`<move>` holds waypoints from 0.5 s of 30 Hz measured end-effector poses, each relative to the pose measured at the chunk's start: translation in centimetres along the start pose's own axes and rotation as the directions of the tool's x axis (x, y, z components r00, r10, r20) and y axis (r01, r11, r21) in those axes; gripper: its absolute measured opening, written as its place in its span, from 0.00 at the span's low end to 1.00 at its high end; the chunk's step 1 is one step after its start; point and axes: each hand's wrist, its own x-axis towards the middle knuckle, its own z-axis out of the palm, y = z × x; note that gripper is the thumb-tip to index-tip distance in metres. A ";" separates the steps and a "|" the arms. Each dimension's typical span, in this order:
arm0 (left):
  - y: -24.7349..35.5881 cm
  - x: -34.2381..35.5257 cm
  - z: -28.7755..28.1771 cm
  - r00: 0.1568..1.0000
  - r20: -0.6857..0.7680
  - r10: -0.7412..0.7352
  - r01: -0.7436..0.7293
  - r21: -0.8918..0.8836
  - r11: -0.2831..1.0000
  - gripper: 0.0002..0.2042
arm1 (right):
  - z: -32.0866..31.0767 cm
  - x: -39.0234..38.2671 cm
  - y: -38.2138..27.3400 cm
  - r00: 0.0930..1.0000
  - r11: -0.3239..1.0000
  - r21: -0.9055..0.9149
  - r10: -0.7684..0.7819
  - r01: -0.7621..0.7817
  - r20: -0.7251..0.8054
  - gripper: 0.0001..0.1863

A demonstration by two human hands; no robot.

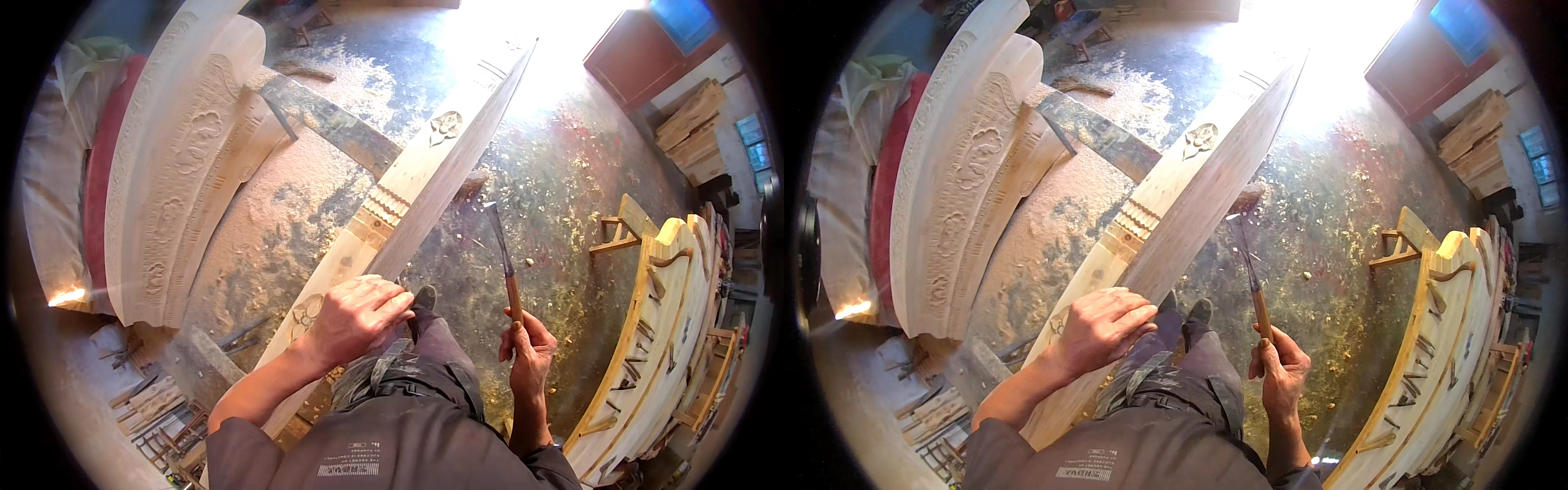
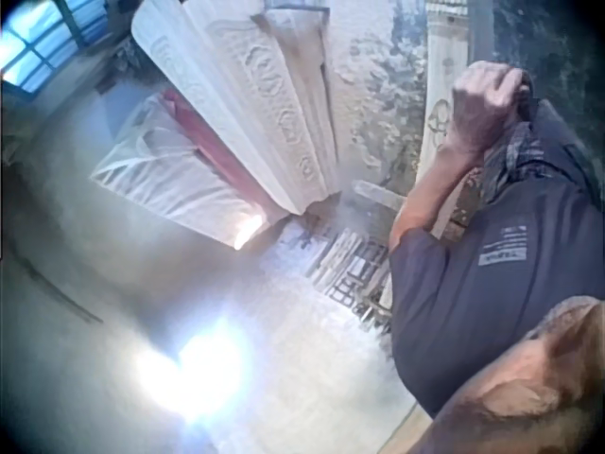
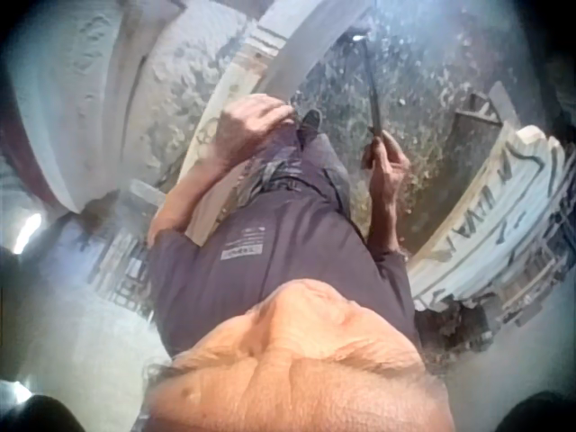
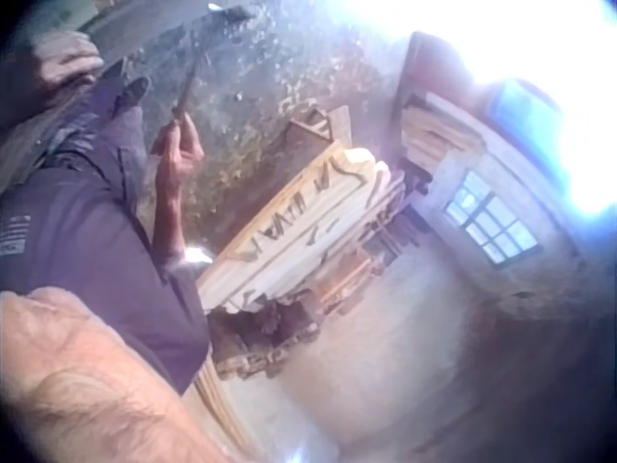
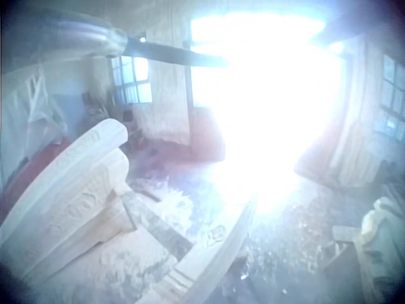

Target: The person carves a floral pattern into a wooden board using a chisel, then moves to a workbench to select a different carving tool and continues refining the design on the board.

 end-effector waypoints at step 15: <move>3.0 -6.4 -1.8 0.931 0.062 0.360 -0.363 0.044 0.931 0.16 | 3.1 -5.9 0.2 0.848 0.932 -0.242 0.349 -0.270 0.400 0.16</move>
